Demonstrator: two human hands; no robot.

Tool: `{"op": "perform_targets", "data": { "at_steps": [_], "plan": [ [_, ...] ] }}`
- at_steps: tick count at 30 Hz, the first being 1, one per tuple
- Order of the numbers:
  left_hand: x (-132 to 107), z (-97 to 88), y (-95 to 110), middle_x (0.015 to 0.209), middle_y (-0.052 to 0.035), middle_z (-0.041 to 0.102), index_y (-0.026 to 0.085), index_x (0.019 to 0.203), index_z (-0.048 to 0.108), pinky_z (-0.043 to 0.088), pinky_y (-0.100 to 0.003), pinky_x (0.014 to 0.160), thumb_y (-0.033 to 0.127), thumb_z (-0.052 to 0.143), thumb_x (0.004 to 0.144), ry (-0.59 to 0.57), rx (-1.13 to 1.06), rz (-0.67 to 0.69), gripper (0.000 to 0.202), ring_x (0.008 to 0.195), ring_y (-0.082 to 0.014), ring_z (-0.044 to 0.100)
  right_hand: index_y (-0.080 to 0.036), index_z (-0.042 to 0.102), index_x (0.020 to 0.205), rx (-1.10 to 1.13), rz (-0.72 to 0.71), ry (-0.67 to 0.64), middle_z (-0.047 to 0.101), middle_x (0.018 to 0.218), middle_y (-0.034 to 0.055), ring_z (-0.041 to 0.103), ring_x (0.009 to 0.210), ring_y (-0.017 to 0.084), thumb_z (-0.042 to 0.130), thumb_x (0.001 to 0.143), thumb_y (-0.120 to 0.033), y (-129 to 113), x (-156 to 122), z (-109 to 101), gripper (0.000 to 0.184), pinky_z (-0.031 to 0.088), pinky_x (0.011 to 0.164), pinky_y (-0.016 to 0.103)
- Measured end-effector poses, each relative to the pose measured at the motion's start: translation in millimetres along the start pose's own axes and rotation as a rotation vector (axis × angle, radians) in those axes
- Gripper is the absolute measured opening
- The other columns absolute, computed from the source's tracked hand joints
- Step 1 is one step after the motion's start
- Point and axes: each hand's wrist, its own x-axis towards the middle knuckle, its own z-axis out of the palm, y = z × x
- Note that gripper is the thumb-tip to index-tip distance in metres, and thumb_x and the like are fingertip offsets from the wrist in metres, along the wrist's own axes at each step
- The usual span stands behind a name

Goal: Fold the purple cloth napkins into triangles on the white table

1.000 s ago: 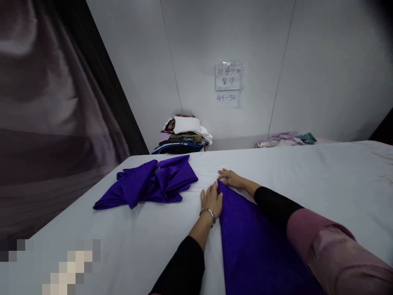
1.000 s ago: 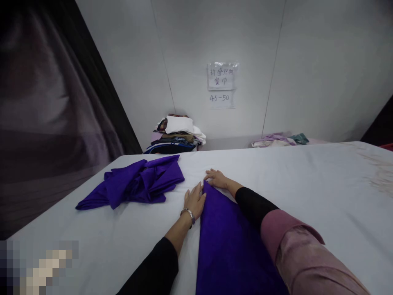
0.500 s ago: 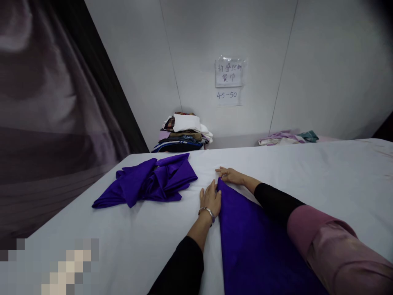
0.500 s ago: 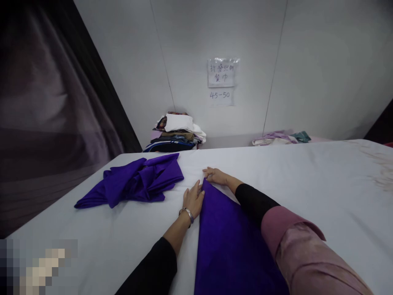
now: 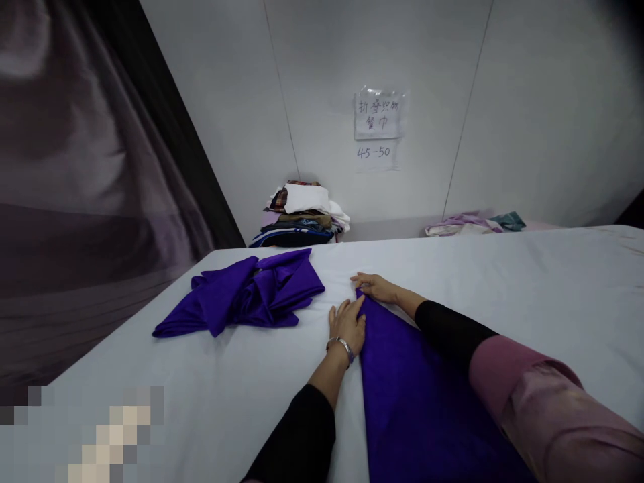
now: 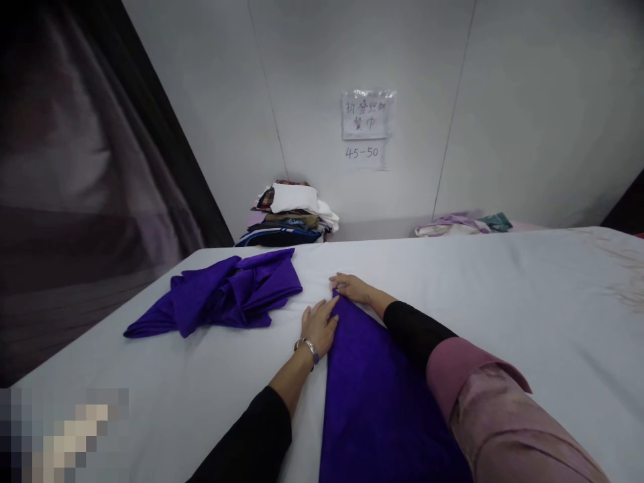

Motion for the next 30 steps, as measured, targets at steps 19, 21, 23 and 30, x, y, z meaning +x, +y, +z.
{"op": "perform_targets", "data": {
  "at_steps": [19,21,23,30],
  "plan": [
    [2,-4.1,-2,0.134,-0.0025,0.047,0.026,0.123,0.051,0.012,-0.048,0.110,0.028,0.042,0.085,-0.024,0.103,0.022,0.039,0.130,-0.0216,0.029,-0.019,0.067,0.090,0.021,0.129,0.140,0.064,0.105,0.0062,0.056,0.101,0.024,0.059,0.074,-0.048,-11,-6,0,0.034,0.036,0.095,0.039],
    [2,-4.2,-1,0.135,-0.0020,0.047,0.027,0.123,0.051,0.011,-0.048,0.110,0.029,0.042,0.085,-0.027,0.096,0.017,0.039,0.130,-0.0215,0.029,-0.019,0.067,0.079,0.027,0.131,0.108,0.062,0.111,0.0073,0.052,0.108,0.026,0.065,0.069,-0.044,-11,-4,2,0.027,0.032,0.098,0.040],
    [2,-3.5,1,0.135,-0.0015,0.047,0.028,0.122,0.051,0.011,-0.048,0.110,0.029,0.043,0.085,-0.026,0.093,0.013,0.038,0.130,-0.0213,0.030,-0.019,0.066,0.072,0.043,0.131,0.086,0.059,0.118,0.0088,0.049,0.112,0.027,0.067,0.067,-0.041,-9,-2,4,0.023,0.031,0.099,0.041],
    [2,-1.0,0,0.133,-0.0031,0.049,0.026,0.122,0.051,0.012,-0.047,0.109,0.030,0.043,0.086,-0.009,0.079,0.019,0.037,0.129,-0.0209,0.032,-0.016,0.065,0.081,0.094,0.131,0.110,0.058,0.119,0.0108,0.053,0.107,0.024,0.055,0.077,-0.052,-15,-2,1,0.037,0.036,0.095,0.036]
  ]
}}
